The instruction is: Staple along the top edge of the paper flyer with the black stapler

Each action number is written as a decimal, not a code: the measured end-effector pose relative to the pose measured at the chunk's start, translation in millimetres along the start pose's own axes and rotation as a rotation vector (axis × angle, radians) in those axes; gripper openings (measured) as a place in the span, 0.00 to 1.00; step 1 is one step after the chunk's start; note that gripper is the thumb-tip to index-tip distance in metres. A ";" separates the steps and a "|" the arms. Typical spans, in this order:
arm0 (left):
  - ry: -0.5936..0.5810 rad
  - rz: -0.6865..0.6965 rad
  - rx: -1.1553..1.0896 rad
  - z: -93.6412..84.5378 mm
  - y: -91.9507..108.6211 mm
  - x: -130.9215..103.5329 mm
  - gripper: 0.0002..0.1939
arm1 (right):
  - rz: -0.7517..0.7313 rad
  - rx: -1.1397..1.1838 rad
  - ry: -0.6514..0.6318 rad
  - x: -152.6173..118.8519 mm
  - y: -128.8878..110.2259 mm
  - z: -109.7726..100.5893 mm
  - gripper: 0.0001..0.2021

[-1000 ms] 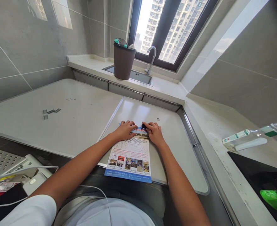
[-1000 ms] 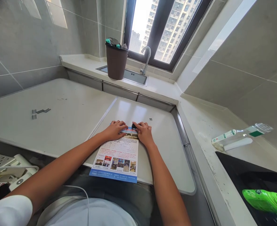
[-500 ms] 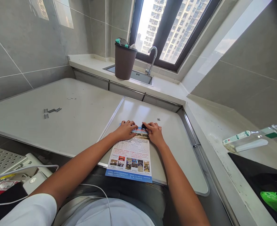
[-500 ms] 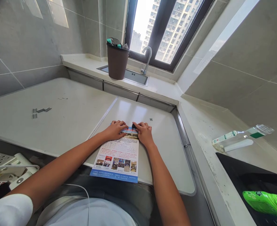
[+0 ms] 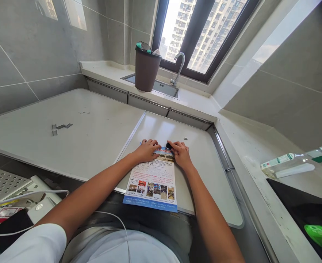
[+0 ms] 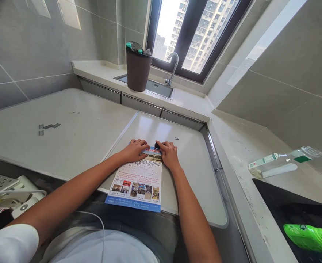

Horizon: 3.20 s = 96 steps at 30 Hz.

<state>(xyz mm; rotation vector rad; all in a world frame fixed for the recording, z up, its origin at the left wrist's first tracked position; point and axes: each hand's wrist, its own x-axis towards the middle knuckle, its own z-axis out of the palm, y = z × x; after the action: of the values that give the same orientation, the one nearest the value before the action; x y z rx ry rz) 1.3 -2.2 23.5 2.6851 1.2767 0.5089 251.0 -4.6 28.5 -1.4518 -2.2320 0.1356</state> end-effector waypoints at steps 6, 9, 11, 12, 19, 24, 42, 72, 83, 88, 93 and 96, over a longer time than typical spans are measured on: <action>0.003 0.004 0.006 1.1 -0.4 0.0 0.19 | 0.005 0.009 0.009 0.2 1.0 -1.1 0.26; 0.006 0.003 0.010 2.6 -0.6 0.9 0.19 | -0.010 0.029 0.011 0.3 3.4 -1.0 0.25; 0.005 0.001 0.010 3.0 -0.4 1.3 0.19 | -0.021 0.050 0.010 0.4 4.6 -1.2 0.24; 0.005 0.001 0.011 3.0 -0.1 1.4 0.19 | -0.026 0.057 0.009 0.5 4.9 -1.3 0.24; 0.017 0.004 0.007 3.1 0.6 0.7 0.19 | -0.030 -0.026 -0.013 1.0 2.7 -1.5 0.25; 0.009 0.010 0.006 5.1 0.1 1.8 0.19 | -0.040 -0.065 -0.018 0.3 1.1 -1.1 0.25; 0.016 0.002 0.010 4.9 1.3 1.5 0.18 | 0.003 -0.104 -0.027 0.3 -9.0 -2.2 0.26; -0.016 0.001 -0.015 0.7 2.7 2.5 0.19 | 0.014 -0.358 -0.002 -2.5 -33.0 11.0 0.30; -0.024 0.004 -0.005 -2.3 1.9 1.7 0.18 | 0.118 -0.106 0.075 -2.6 -16.4 11.4 0.29; -0.037 -0.009 -0.024 -4.1 2.3 2.4 0.18 | 0.130 -0.094 0.070 -2.9 -15.2 8.2 0.31; -0.042 -0.015 -0.039 -2.5 1.3 3.0 0.19 | 0.087 -0.131 0.037 -4.3 -16.2 3.7 0.32; -0.031 -0.009 -0.043 -1.4 0.9 3.1 0.19 | 0.061 -0.143 0.029 -4.2 -16.0 3.1 0.32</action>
<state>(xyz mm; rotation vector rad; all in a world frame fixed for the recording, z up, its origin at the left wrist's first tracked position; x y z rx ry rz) 3.3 -0.4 25.8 2.6406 1.2539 0.4859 237.7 -14.8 29.6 -1.5864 -2.2140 -0.0256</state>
